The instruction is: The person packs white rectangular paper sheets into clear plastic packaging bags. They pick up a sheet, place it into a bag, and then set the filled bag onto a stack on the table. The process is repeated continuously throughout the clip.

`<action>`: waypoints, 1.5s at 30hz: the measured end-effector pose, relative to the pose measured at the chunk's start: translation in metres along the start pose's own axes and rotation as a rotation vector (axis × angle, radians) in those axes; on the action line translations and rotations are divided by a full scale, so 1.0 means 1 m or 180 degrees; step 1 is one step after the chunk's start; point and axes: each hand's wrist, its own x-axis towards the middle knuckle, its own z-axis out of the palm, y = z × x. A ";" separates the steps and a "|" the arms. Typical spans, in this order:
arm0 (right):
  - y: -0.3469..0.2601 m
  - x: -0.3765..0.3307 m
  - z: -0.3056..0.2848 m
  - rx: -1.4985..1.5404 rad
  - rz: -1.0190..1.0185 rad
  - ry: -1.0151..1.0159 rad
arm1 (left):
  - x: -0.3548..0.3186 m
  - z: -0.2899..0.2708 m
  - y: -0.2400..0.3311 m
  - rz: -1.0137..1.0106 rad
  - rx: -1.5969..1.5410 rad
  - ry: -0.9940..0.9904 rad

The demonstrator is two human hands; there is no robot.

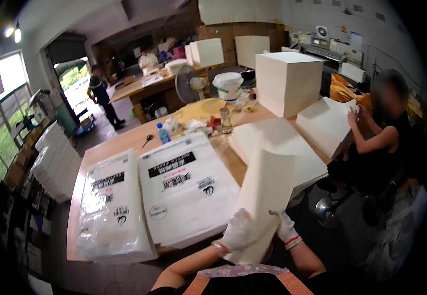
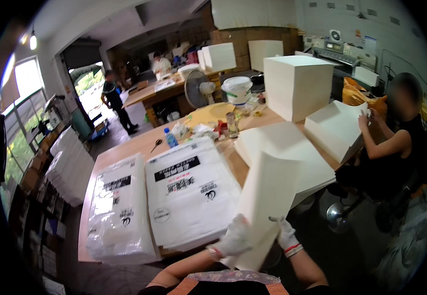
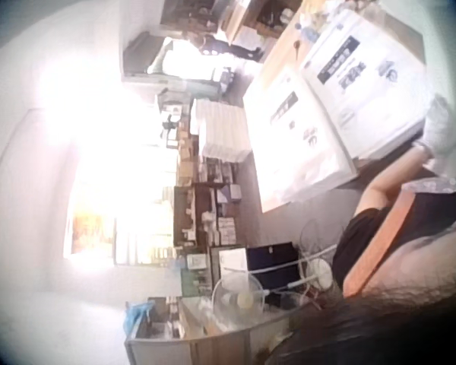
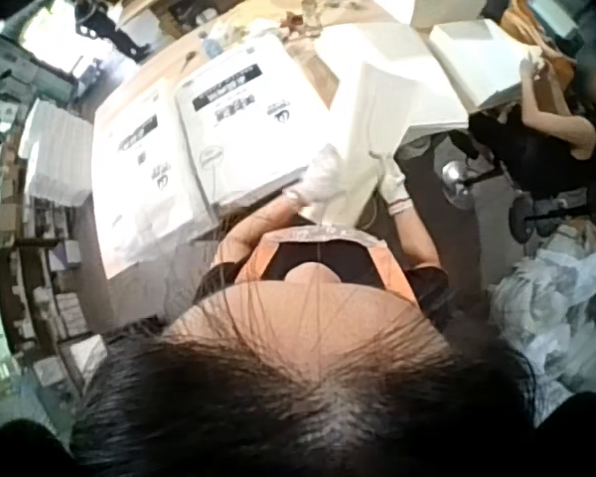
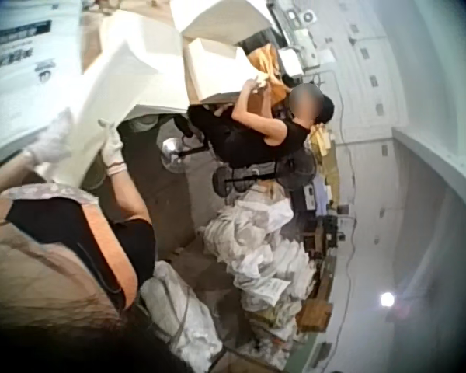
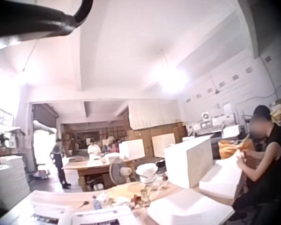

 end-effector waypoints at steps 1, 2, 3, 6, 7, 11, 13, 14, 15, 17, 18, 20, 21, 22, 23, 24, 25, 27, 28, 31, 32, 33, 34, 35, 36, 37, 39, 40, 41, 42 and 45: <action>-0.019 -0.008 0.029 -0.1161 -0.0685 -0.0067 | -0.008 0.010 0.027 0.0003 0.0207 -0.0205; -0.031 -0.014 0.051 -0.0996 -0.0618 0.0198 | -0.017 0.016 0.041 0.0081 0.0433 -0.0402; -0.017 -0.011 0.049 -0.1025 -0.0572 0.0400 | -0.022 0.020 0.037 0.0282 0.0369 -0.0434; 0.011 0.001 0.047 -0.0851 -0.0821 0.1059 | -0.011 0.006 0.004 0.1132 -0.0377 -0.0641; -0.003 -0.005 0.049 -0.1070 -0.0840 0.0948 | -0.022 0.005 -0.031 0.0273 -0.1602 -0.0947; -0.062 -0.022 0.056 -0.1663 -0.1026 0.0640 | -0.042 0.013 -0.183 -0.0806 -0.0010 0.1686; -0.098 -0.038 0.068 -0.2324 -0.1145 0.0474 | -0.053 0.012 -0.219 -0.0929 0.0696 0.1826; -0.115 -0.049 0.076 -0.2396 -0.1153 0.0265 | -0.050 0.015 -0.237 -0.0922 0.0273 0.1706; -0.127 -0.056 0.083 -0.2469 -0.1205 0.0081 | -0.041 0.005 -0.244 -0.0873 -0.0145 0.1617; -0.141 -0.070 0.094 -0.2821 -0.1301 -0.0386 | -0.020 -0.016 -0.238 -0.1339 -0.0727 0.0638; -0.145 -0.073 0.100 -0.3000 -0.1345 -0.0617 | -0.014 -0.024 -0.235 -0.1546 -0.1009 0.0136; -0.136 -0.079 0.107 -0.3796 -0.1241 -0.0908 | 0.009 -0.011 -0.268 -0.1020 -0.1228 0.0053; -0.133 -0.081 0.113 -0.4173 -0.1175 -0.1043 | 0.017 -0.014 -0.275 -0.0757 -0.1311 0.0004; -0.133 -0.082 0.127 -0.3833 -0.1094 -0.1204 | 0.027 -0.018 -0.281 -0.0909 -0.2820 0.0123; -0.130 -0.082 0.137 -0.4194 -0.0562 -0.1403 | 0.038 -0.036 -0.281 -0.1039 -0.4334 0.0219; -0.127 -0.079 0.144 -0.4532 -0.0014 -0.1580 | 0.053 -0.054 -0.280 -0.1137 -0.5846 0.0292; -0.122 -0.071 0.149 -0.4836 0.0526 -0.1759 | 0.067 -0.074 -0.289 -0.1074 -0.6026 0.1441; -0.103 -0.065 0.139 -0.4678 0.0466 -0.1985 | 0.073 -0.161 -0.260 0.0011 -0.5011 0.0587; -0.109 -0.068 0.142 -0.4567 0.0526 -0.1952 | 0.069 -0.194 -0.227 0.0263 -0.5532 0.0682; -0.114 -0.070 0.144 -0.4785 0.0621 -0.2207 | 0.062 -0.249 -0.200 0.0457 -0.4216 0.0861; -0.123 -0.069 0.152 -0.4882 0.0679 -0.2298 | 0.061 -0.247 -0.199 0.0265 -0.3712 0.0884; -0.129 -0.067 0.156 -0.4983 0.0744 -0.2353 | 0.064 -0.238 -0.196 0.0097 -0.3211 0.0887; -0.130 -0.059 0.152 -0.5151 0.0496 -0.2268 | 0.066 -0.226 -0.188 -0.0073 -0.2708 0.0893; -0.125 -0.046 0.143 -0.5290 0.0282 -0.2134 | 0.062 -0.212 -0.158 -0.0076 -0.2254 0.0765; -0.117 -0.032 0.141 -0.5406 0.0004 -0.2107 | 0.061 -0.183 -0.143 0.0349 -0.2283 0.0840; -0.112 -0.022 0.151 -0.6248 -0.0600 -0.1617 | 0.050 -0.170 -0.102 0.0696 -0.2260 0.0614; -0.106 0.024 0.164 -0.6119 -0.1985 -0.1334 | 0.037 -0.139 -0.044 0.1204 -0.2248 0.0502; -0.110 0.043 0.171 -0.5955 -0.2508 -0.1341 | 0.032 -0.130 -0.033 0.0978 -0.2166 0.0522; -0.123 0.049 0.178 -0.5656 -0.2679 -0.1404 | 0.031 -0.127 -0.026 0.0768 -0.2066 0.0556; -0.143 0.045 0.188 -0.5153 -0.2614 -0.1503 | 0.031 -0.125 -0.027 0.0522 -0.1906 0.0620; -0.103 0.005 0.158 -0.4339 -0.2937 -0.1381 | 0.014 -0.081 -0.070 -0.0018 -0.1661 0.0974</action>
